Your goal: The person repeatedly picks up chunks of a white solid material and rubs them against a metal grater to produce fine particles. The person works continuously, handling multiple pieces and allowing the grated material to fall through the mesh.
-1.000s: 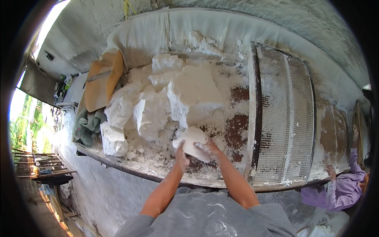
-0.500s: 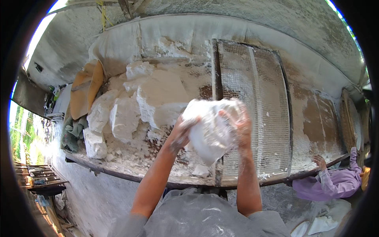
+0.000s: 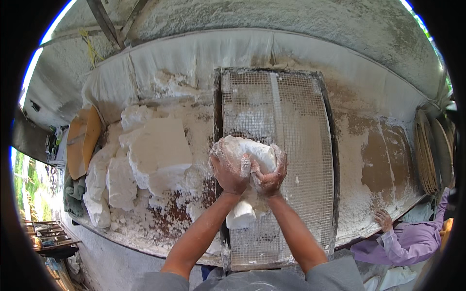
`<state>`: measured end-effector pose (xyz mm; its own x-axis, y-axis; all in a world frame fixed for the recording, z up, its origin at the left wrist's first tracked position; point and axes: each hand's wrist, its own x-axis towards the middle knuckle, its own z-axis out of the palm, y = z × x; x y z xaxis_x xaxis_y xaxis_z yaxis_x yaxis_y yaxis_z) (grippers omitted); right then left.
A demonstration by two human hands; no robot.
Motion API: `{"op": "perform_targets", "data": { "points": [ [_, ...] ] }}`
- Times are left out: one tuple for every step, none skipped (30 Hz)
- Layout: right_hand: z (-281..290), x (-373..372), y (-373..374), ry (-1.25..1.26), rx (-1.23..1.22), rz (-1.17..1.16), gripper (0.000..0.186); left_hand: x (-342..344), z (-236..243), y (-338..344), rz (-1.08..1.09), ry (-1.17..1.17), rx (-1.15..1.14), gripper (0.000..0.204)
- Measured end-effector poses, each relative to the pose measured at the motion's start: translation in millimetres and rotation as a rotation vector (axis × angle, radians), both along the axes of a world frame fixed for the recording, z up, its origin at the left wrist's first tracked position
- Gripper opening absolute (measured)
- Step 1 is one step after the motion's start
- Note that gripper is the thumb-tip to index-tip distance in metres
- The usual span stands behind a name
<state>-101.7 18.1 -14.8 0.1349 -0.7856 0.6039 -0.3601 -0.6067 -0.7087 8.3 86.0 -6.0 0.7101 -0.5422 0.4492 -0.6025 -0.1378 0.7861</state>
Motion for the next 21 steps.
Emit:
{"op": "perform_targets", "data": {
  "points": [
    [3.8, 1.0, -19.0, 0.088, -0.149, 0.044, 0.063, 9.0, 1.4, -11.7, 0.034, -0.293, 0.065, 0.083],
    [11.6, 0.6, -30.2, 0.128, -0.287, 0.077, 0.058, 6.7, 3.4, -17.3, 0.053, -0.417, 0.103, 0.081],
    [22.6, 0.7, -32.8, 0.092, -0.044, 0.082, 0.053, 7.0, 6.7, -21.9, 0.059, -0.423, 0.08, 0.08],
    [36.9, 2.1, -38.8, 0.014, 0.196, 0.073, 0.05, 3.4, 10.5, -20.6, 0.036, -0.206, 0.079, 0.084],
    [51.9, -1.1, -45.3, 0.03, 0.283, 0.097, 0.049, 0.5, 15.2, -17.4, 0.023, -0.18, 0.038, 0.085],
    [65.9, -2.4, -46.9, 0.092, 0.449, 0.122, 0.049, -2.9, 19.6, -13.7, 0.005, -0.183, -0.028, 0.085],
    [77.6, -5.2, -43.9, 0.11, 0.545, 0.133, 0.05, -7.3, 24.2, -7.7, -0.032, -0.168, -0.052, 0.083],
    [85.0, -6.1, -39.2, 0.171, 0.551, 0.097, 0.049, -10.4, 27.7, -2.7, -0.07, -0.169, -0.096, 0.081],
    [88.7, -7.7, -29.3, 0.187, 0.502, 0.045, 0.048, -14.7, 31.0, 4.9, -0.11, -0.17, -0.142, 0.078],
    [88.3, -9.8, -18.5, 0.201, 0.462, 0.029, 0.048, -17.3, 33.1, 11.0, -0.08, -0.004, -0.22, 0.072],
    [84.4, -13.8, -4.7, 0.141, 0.419, 0.076, 0.041, -20.3, 33.6, 19.3, -0.044, 0.16, -0.319, 0.067],
    [75.9, -19.6, 9.6, 0.005, 0.309, 0.086, 0.036, -22.3, 32.8, 26.9, -0.061, 0.278, -0.405, 0.062],
    [66.7, -27.0, 23.5, -0.126, 0.209, 0.133, 0.032, -23.5, 29.5, 34.3, -0.041, 0.281, -0.381, 0.057],
    [58.5, -36.1, 36.8, -0.171, 0.126, 0.171, 0.027, -22.8, 26.3, 41.8, -0.087, 0.245, -0.328, 0.052],
    [49.1, -40.2, 40.8, -0.287, -0.172, 0.256, 0.024, -21.8, 20.2, 42.7, -0.223, 0.375, -0.471, 0.046],
    [40.6, -44.2, 44.3, -0.3, -0.199, 0.257, 0.024, -18.9, 15.0, 43.4, -0.411, 0.455, -0.65, 0.041],
    [32.6, -43.2, 33.3, -0.262, -0.1, 0.264, 0.024, -11.3, 10.9, 31.9, -0.336, 0.336, -0.482, 0.04],
    [25.8, -39.4, 19.8, -0.261, -0.036, 0.259, 0.025, -1.2, 8.0, 26.1, -0.327, 0.135, -0.41, 0.04],
    [20.1, -25.8, -3.8, -0.226, -0.104, 0.238, 0.025, 9.1, 1.3, 1.1, -0.236, 0.185, -0.449, 0.038],
    [16.1, -6.5, -34.9, -0.15, -0.144, 0.219, 0.026, 23.9, -3.1, -33.2, -0.152, 0.24, -0.534, 0.037],
    [11.4, 6.2, -61.6, -0.023, -0.074, 0.15, 0.027, 40.2, 0.6, -57.9, -0.094, 0.196, -0.383, 0.037]
  ]
}}
